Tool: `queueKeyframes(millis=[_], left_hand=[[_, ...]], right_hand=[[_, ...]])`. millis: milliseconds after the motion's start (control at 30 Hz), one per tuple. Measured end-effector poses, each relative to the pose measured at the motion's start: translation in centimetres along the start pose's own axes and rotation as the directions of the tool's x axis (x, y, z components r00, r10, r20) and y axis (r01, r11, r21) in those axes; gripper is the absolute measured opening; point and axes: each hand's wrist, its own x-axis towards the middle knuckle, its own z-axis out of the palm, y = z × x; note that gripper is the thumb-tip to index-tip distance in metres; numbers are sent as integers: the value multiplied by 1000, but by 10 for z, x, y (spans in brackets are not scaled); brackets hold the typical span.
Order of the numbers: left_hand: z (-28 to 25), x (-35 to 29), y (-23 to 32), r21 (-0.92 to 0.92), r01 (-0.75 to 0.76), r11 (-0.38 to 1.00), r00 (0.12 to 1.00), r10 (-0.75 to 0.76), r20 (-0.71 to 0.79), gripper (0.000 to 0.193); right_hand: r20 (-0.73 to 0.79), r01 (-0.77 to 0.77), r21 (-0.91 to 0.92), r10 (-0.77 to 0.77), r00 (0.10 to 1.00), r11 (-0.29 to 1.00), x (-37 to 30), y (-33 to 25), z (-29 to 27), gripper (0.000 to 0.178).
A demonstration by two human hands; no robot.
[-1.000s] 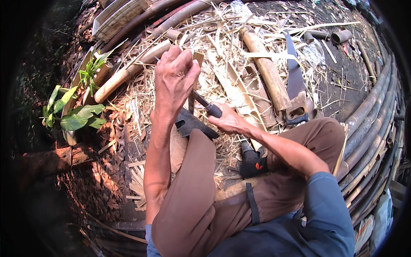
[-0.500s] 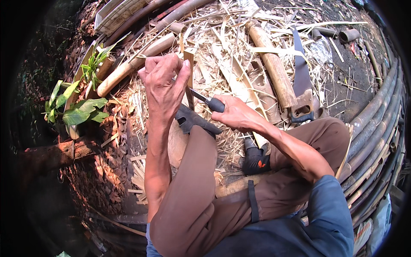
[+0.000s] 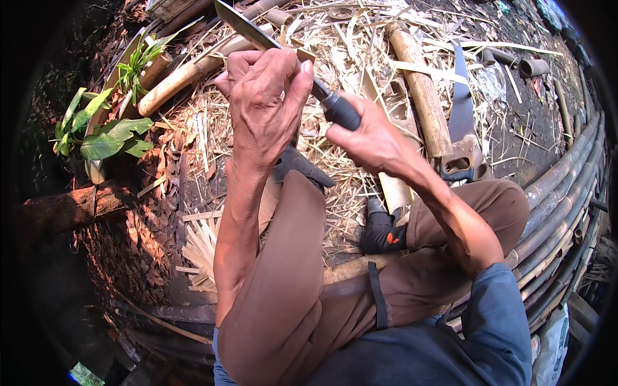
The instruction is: The person sits on the ground and uses a machete to split bamboo strips into thinner pieces. They repeatedly position the bamboo, strike it with the machete, and set the split pieces aside.
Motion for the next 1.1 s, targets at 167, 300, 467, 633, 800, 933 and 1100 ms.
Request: queueKeyframes(millis=[167,300,467,633,800,933,1100], left_hand=[[5,4,1,-46,19,999,997,-16,73,20],[8,3,8,-176,66,982,990,-42,134,21],[1,3,6,-139,144,980,982,-124,141,23],[3,-9,27,-217,173,961,976,-138,167,12],[-20,-13,32,-220,372,902,925,-341,166,29],[-40,-27,36,-63,481,875,875,-473,104,26],[-42,-30,37,-142,564,814,817,-524,243,51]], right_hand=[[53,-135,-91,140,989,987,-5,81,20,22],[28,-29,-11,29,999,1000,-5,96,18,19],[19,-18,126,16,1000,992,-9,99,48,24],[17,-110,256,109,994,961,-37,94,53,27],[-205,127,147,-95,974,981,-33,117,102,38],[-313,107,62,-82,946,992,-43,105,118,34],[-319,128,84,-95,943,988,-44,99,120,26]])
